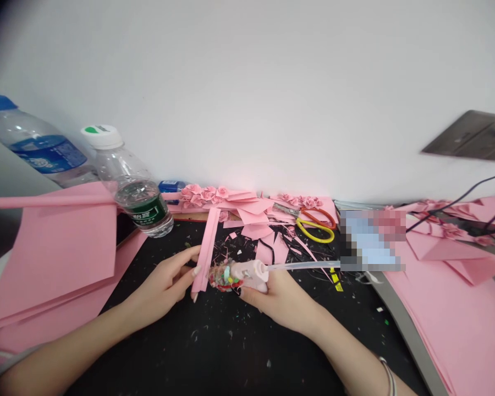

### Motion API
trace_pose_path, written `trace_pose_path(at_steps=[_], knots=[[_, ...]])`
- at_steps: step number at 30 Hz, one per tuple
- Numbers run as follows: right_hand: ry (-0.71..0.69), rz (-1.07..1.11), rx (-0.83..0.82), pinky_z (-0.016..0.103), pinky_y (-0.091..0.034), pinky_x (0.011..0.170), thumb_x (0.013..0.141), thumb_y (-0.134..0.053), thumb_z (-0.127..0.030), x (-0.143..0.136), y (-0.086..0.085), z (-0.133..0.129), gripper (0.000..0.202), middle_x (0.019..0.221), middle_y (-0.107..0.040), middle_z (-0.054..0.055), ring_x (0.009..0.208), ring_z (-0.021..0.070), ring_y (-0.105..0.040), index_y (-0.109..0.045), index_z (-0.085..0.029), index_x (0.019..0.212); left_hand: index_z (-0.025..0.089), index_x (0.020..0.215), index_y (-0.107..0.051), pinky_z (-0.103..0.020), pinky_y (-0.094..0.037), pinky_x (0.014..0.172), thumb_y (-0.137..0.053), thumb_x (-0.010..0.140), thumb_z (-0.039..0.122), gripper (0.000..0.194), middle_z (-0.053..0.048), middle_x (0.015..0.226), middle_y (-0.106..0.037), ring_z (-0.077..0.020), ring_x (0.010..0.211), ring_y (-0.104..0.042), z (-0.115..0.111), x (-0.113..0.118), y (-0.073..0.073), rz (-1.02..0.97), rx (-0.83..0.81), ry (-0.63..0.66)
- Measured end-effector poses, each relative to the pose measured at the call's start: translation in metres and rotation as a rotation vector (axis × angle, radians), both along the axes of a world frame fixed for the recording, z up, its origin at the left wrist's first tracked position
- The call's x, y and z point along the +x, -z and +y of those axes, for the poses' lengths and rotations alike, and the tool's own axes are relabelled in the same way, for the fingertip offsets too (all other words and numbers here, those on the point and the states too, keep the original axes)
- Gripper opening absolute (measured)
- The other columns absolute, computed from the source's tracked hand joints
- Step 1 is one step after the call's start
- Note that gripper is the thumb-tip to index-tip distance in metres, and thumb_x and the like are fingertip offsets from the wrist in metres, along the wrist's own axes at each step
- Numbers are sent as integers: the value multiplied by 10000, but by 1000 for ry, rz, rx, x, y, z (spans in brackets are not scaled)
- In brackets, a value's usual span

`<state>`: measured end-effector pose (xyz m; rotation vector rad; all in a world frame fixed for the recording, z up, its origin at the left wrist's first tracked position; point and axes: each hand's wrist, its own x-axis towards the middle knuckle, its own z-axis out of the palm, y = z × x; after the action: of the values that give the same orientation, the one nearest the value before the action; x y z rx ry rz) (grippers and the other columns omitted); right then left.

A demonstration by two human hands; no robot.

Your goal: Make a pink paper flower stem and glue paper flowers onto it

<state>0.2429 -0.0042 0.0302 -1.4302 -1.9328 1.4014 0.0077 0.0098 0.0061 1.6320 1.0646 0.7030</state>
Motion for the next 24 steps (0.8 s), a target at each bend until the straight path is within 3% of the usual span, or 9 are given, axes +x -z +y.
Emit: trace_pose_path(at_steps=[5,10,15,20,24], knots=[[-31,37,-27,191,-284,444,793,-491,-150,0,-1,-1,60,527,-419,-71,460,68,-367,-526,-179,755,219,1225,-473,-201,-452,492,-375,902,191,339,-12,890,-604,-92,555,-555,0,0,0,-17,-1,-29],[-64,72,-19,190,-281,455,776,-502,-132,0,-3,0,70,570,-409,-60,499,73,-348,-556,-174,763,213,1257,-447,-187,-395,423,-376,906,218,358,6,744,-579,-108,536,-553,0,-1,1,4,-27,-46],[-7,66,-63,185,-299,426,787,-506,-156,1,0,1,54,508,-432,-77,435,67,-377,-550,-171,816,221,1251,-445,-174,-377,409,-385,914,241,343,-11,844,-569,-97,563,-563,1,-1,0,-54,-49,-70],[67,111,-100,179,-308,401,800,-538,-241,4,6,1,108,510,-433,-77,426,68,-395,-537,-163,873,212,1262,-429,-170,-349,393,-387,924,261,344,12,727,-555,-105,549,-559,1,0,-2,-92,-99,-69],[30,128,-118,168,-313,399,797,-549,-258,3,6,0,119,533,-420,-73,432,57,-381,-531,-159,861,201,1269,-427,-177,-359,397,-399,917,267,358,21,676,-544,-112,539,-561,0,1,-2,-95,-99,-81]])
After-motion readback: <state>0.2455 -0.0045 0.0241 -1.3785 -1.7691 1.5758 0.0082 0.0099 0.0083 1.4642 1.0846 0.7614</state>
